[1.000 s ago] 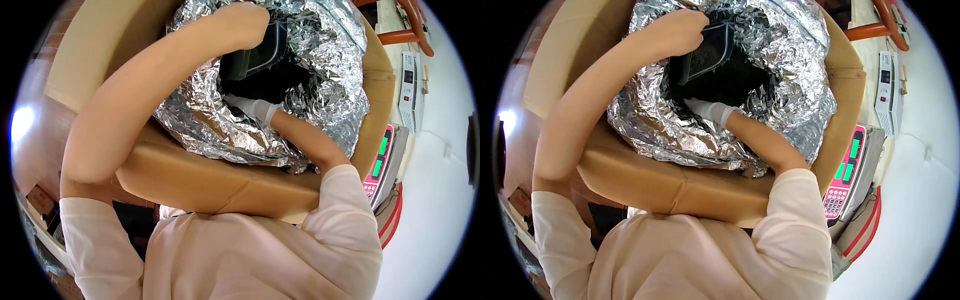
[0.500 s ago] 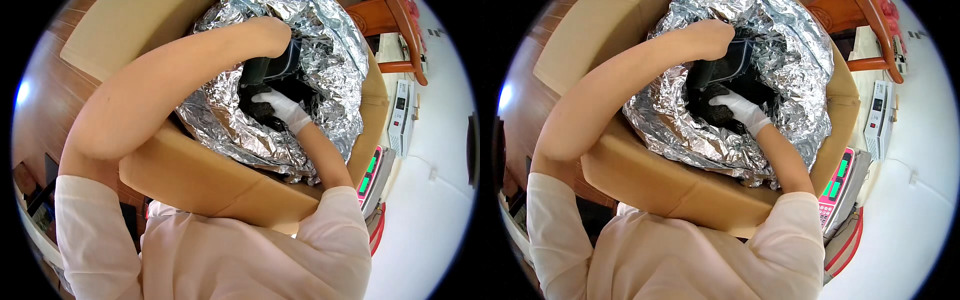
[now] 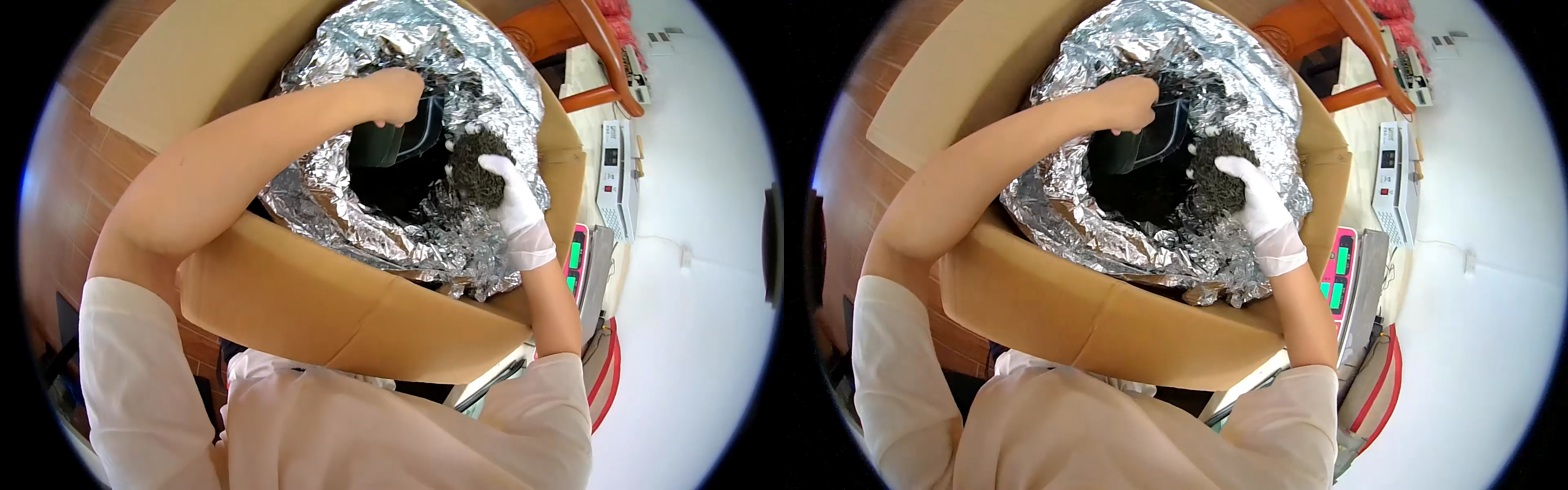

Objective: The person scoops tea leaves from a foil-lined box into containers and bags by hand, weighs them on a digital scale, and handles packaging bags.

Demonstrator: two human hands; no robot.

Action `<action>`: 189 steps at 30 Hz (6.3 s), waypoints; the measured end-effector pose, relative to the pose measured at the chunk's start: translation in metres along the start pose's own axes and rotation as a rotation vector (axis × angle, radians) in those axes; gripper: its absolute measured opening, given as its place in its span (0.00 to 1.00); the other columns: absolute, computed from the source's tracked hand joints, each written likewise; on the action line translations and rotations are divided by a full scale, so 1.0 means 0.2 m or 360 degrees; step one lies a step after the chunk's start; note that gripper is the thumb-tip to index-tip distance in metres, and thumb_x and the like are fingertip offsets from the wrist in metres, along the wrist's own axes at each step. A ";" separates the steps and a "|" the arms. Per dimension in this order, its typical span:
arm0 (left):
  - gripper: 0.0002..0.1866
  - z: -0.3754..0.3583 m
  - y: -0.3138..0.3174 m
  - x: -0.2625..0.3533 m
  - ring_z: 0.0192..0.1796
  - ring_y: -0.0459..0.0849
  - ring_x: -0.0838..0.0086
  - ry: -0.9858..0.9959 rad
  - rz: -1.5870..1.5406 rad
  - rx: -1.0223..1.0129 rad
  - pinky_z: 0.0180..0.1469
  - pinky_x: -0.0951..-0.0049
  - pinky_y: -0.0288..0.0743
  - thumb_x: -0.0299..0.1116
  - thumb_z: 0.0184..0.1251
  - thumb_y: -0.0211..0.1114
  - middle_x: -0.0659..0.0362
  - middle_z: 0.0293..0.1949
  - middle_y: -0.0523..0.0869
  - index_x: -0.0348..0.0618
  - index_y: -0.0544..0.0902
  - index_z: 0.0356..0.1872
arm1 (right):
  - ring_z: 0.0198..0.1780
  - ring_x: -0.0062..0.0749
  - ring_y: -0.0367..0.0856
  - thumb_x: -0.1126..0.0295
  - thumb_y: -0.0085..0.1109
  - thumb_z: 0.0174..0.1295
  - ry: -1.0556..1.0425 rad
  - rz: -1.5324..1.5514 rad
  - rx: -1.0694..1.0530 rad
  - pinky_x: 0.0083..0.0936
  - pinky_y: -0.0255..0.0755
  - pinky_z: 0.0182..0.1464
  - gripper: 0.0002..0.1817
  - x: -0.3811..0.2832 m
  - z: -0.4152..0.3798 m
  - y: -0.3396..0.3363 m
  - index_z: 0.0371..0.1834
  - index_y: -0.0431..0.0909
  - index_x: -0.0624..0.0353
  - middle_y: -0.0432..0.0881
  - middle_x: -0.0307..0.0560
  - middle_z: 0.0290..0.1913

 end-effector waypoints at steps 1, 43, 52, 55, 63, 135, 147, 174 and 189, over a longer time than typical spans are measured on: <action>0.08 0.01 0.01 0.00 0.17 0.81 0.67 -0.0002 0.0002 -0.0043 0.21 0.68 0.76 0.24 0.52 0.52 0.52 0.19 0.83 0.29 0.78 0.23 | 0.46 0.37 0.81 0.69 0.52 0.58 -0.0091 0.0006 -0.0036 0.29 0.75 0.48 0.24 -0.04 -0.02 0.05 0.60 0.70 0.59 0.80 0.48 0.51; 0.12 -0.04 -0.15 0.01 0.39 0.84 0.50 -0.0120 0.0525 0.0439 0.42 0.56 0.77 0.27 0.52 0.54 0.38 0.32 0.83 0.30 0.83 0.31 | 0.59 0.48 0.73 0.48 0.54 0.56 0.0031 -0.2559 0.0488 0.36 0.67 0.60 0.33 0.49 0.87 -0.28 0.60 0.69 0.60 0.75 0.58 0.58; 0.10 -0.07 -0.13 0.03 0.39 0.84 0.51 0.0108 0.0490 0.0668 0.44 0.58 0.77 0.26 0.54 0.54 0.40 0.33 0.84 0.33 0.83 0.29 | 0.64 0.44 0.67 0.40 0.62 0.47 -0.0080 -0.2303 0.0343 0.34 0.58 0.66 0.46 0.60 1.32 -0.48 0.65 0.63 0.58 0.70 0.52 0.63; 0.10 -0.12 -0.17 0.06 0.40 0.84 0.51 0.0257 0.0578 0.0599 0.44 0.58 0.77 0.25 0.55 0.53 0.40 0.34 0.84 0.32 0.83 0.30 | 0.66 0.42 0.63 0.41 0.66 0.44 -0.0280 -0.2159 0.0160 0.33 0.55 0.68 0.49 0.70 1.34 -0.45 0.67 0.61 0.58 0.67 0.51 0.65; 0.10 -0.11 -0.18 0.05 0.41 0.83 0.51 0.0448 0.0687 0.0635 0.45 0.57 0.77 0.25 0.55 0.52 0.40 0.34 0.83 0.32 0.81 0.31 | 0.70 0.44 0.56 0.43 0.73 0.36 -0.0398 -0.2267 -0.0309 0.32 0.50 0.72 0.58 0.85 1.23 -0.23 0.70 0.55 0.58 0.60 0.52 0.70; 0.11 -0.09 -0.21 0.09 0.13 0.74 0.74 0.0088 -0.0215 0.0202 0.18 0.72 0.69 0.28 0.56 0.52 0.57 0.16 0.76 0.30 0.79 0.32 | 0.34 0.32 0.81 0.62 0.43 0.65 -0.0626 -0.1987 0.0417 0.27 0.74 0.44 0.21 -0.06 0.03 0.10 0.59 0.73 0.53 0.84 0.51 0.35; 0.16 -0.12 -0.20 0.12 0.19 0.78 0.73 0.0105 -0.0012 0.0341 0.22 0.69 0.73 0.32 0.56 0.57 0.56 0.20 0.81 0.41 0.81 0.46 | 0.66 0.52 0.63 0.47 0.56 0.57 0.0361 -0.2486 -0.0489 0.38 0.62 0.65 0.46 0.72 0.51 0.03 0.73 0.48 0.59 0.60 0.63 0.68; 0.10 0.01 -0.07 0.00 0.15 0.77 0.69 0.0024 0.0292 0.0199 0.20 0.68 0.71 0.24 0.53 0.52 0.55 0.16 0.79 0.35 0.80 0.34 | 0.34 0.22 0.75 0.71 0.60 0.60 0.0367 -0.0544 -0.0504 0.15 0.68 0.29 0.20 0.11 0.18 0.14 0.54 0.69 0.60 0.76 0.42 0.37; 0.19 0.00 -0.01 0.04 0.20 0.80 0.68 -0.0030 0.0196 0.0115 0.23 0.68 0.74 0.27 0.58 0.54 0.52 0.23 0.82 0.36 0.76 0.52 | 0.56 0.31 0.72 0.68 0.55 0.62 -0.0258 -0.0818 0.0057 0.27 0.75 0.53 0.31 -0.19 0.06 0.26 0.67 0.57 0.66 0.70 0.53 0.59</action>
Point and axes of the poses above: each hand's wrist, its own z-axis towards the middle knuckle, its own y-axis out of the palm, x = y × z, the point moved 2 cm from there along z, towards the middle knuckle
